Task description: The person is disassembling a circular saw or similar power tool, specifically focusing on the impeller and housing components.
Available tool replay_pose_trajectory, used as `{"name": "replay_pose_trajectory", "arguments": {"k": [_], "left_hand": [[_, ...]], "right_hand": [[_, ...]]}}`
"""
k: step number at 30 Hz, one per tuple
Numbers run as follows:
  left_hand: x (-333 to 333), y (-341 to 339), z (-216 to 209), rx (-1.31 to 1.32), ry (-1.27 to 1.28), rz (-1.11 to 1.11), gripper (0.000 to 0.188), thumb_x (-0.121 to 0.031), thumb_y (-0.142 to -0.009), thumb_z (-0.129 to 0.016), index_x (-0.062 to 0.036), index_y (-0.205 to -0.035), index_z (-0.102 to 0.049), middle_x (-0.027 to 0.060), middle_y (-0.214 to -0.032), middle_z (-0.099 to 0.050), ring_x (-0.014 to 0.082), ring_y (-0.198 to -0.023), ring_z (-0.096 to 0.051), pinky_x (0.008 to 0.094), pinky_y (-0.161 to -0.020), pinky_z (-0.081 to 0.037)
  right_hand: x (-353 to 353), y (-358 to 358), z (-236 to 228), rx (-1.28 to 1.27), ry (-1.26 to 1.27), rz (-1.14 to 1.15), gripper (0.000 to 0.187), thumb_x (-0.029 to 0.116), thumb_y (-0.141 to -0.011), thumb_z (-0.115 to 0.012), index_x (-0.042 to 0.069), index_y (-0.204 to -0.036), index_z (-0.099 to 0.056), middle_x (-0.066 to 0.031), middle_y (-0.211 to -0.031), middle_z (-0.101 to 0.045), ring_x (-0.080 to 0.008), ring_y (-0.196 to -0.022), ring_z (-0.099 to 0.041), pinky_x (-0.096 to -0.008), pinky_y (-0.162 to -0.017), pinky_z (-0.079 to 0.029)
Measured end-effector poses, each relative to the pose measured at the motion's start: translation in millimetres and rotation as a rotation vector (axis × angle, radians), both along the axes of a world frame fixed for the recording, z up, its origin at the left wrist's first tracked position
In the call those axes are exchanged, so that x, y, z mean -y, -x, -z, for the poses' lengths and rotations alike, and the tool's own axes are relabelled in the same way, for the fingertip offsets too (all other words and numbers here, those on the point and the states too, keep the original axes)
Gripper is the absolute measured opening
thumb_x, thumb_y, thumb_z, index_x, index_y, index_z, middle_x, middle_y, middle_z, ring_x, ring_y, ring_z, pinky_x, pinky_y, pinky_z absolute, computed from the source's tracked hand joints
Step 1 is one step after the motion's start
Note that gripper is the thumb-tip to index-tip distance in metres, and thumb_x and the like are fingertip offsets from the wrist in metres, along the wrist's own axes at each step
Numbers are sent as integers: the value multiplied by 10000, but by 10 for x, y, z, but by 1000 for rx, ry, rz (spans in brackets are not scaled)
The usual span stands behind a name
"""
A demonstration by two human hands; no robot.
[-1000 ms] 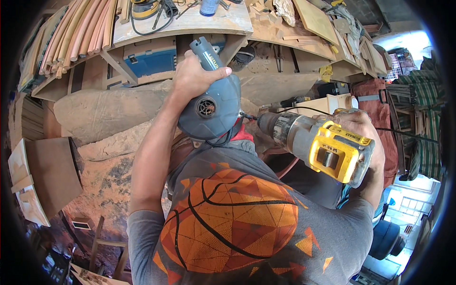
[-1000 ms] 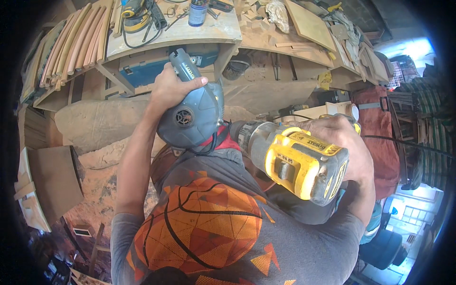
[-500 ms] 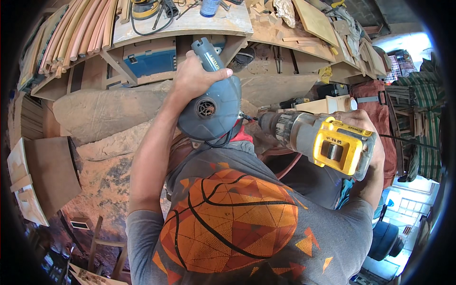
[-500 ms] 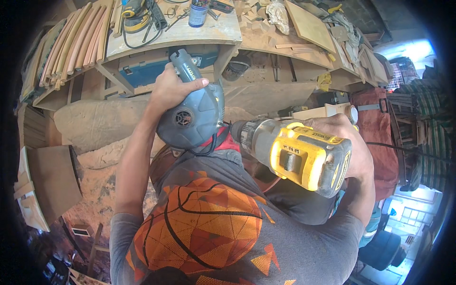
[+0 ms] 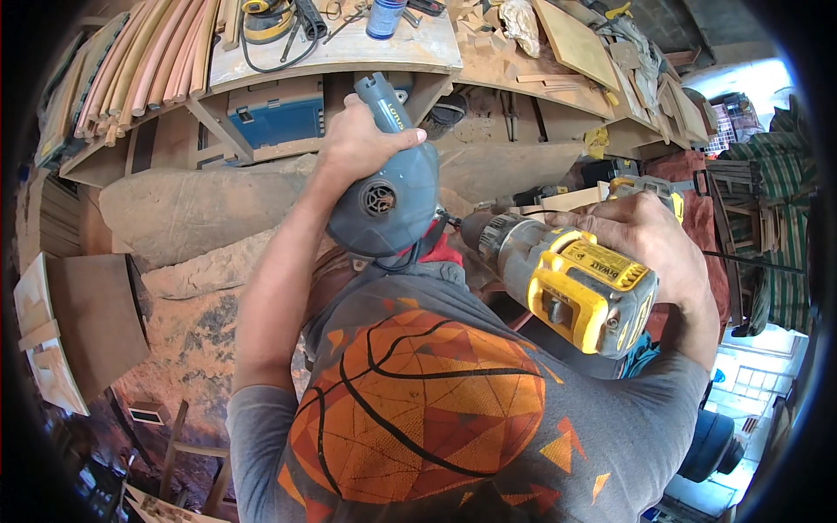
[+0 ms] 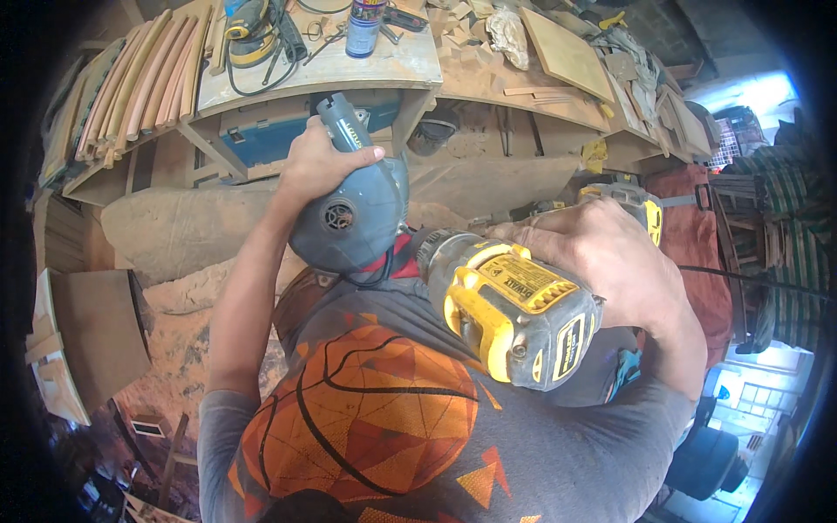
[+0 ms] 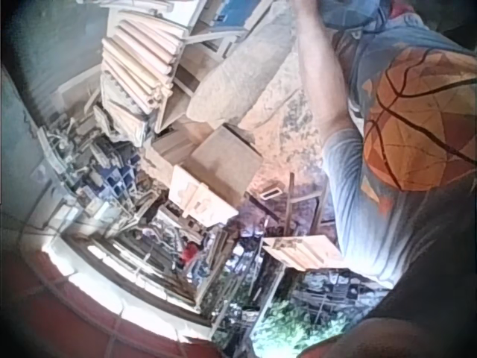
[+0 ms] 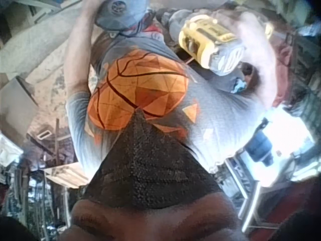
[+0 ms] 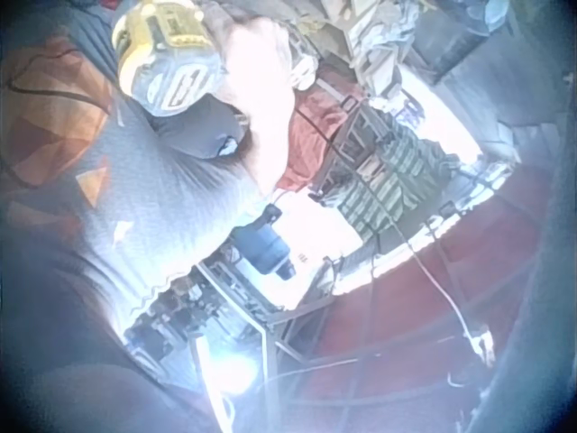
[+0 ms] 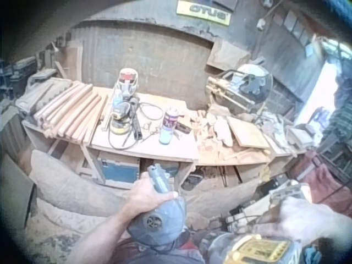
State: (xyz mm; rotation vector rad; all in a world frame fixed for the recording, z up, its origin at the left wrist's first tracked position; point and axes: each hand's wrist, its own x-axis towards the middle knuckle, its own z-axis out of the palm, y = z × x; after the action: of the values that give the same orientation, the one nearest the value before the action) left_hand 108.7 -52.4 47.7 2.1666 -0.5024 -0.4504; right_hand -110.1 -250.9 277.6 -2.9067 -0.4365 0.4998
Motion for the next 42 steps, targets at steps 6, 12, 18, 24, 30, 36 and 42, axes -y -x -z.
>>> {"name": "replay_pose_trajectory", "arguments": {"k": [6, 12, 18, 24, 30, 36, 42], "left_hand": [[17, -2, -1, 38, 10, 25, 999, -585, -659, -905, 81, -1322, -567, 288, -1245, -649, 386, -1155, -673, 426, -987, -526], [3, -39, 28, 30, 89, 30, 1020, -584, -646, -912, 92, -1321, -555, 284, -1235, -661, 374, -1141, -682, 416, -976, -531], [21, -19, -85, 35, 73, 26, 966, -577, -665, -899, 123, -1252, -584, 312, -1177, -671, 407, -1105, -689, 441, -959, -541], [45, -26, -71, 52, 84, 5, 880, -551, -679, -892, 108, -1206, -643, 322, -1155, -666, 435, -1083, -687, 465, -949, -545], [67, -96, 28, 61, 86, 45, 955, -584, -663, -894, 146, -1192, -580, 332, -1135, -664, 426, -1067, -693, 454, -933, -548], [82, -117, 8, 52, 107, 78, 1015, -592, -641, -911, 168, -1191, -525, 345, -1128, -665, 418, -1066, -698, 442, -916, -555], [79, -38, 19, 118, 62, 59, 892, -571, -673, -888, 103, -1183, -604, 310, -1118, -678, 427, -1048, -696, 453, -927, -545]], "right_hand": [[-59, -184, -52, -71, 62, -53, 703, 354, -631, -751, 44, -1260, -711, -167, -863, -734, -371, -755, -713, -473, -673, -553], [-82, -333, -141, -103, 102, -103, 570, 282, -689, -760, 64, -1215, -737, -189, -965, -761, -369, -812, -740, -444, -717, -581], [-86, -462, -138, -138, 197, -128, 506, 272, -705, -754, 65, -1167, -746, -153, -1028, -774, -343, -844, -750, -440, -719, -584], [-83, -572, -154, -146, 233, -186, 460, 263, -728, -740, 69, -1145, -753, -132, -1058, -775, -316, -877, -754, -434, -714, -585], [-99, -660, -117, -94, 230, -280, 522, 272, -709, -729, 77, -1193, -740, -119, -942, -759, -317, -792, -742, -435, -669, -573], [-123, -739, -58, -46, 223, -382, 484, 288, -722, -691, 78, -1154, -747, -91, -812, -735, -299, -699, -731, -424, -601, -568], [-288, -827, -178, -207, 293, -381, 447, 241, -752, -734, 53, -1157, -753, -125, -948, -765, -291, -838, -744, -417, -715, -598]]}}
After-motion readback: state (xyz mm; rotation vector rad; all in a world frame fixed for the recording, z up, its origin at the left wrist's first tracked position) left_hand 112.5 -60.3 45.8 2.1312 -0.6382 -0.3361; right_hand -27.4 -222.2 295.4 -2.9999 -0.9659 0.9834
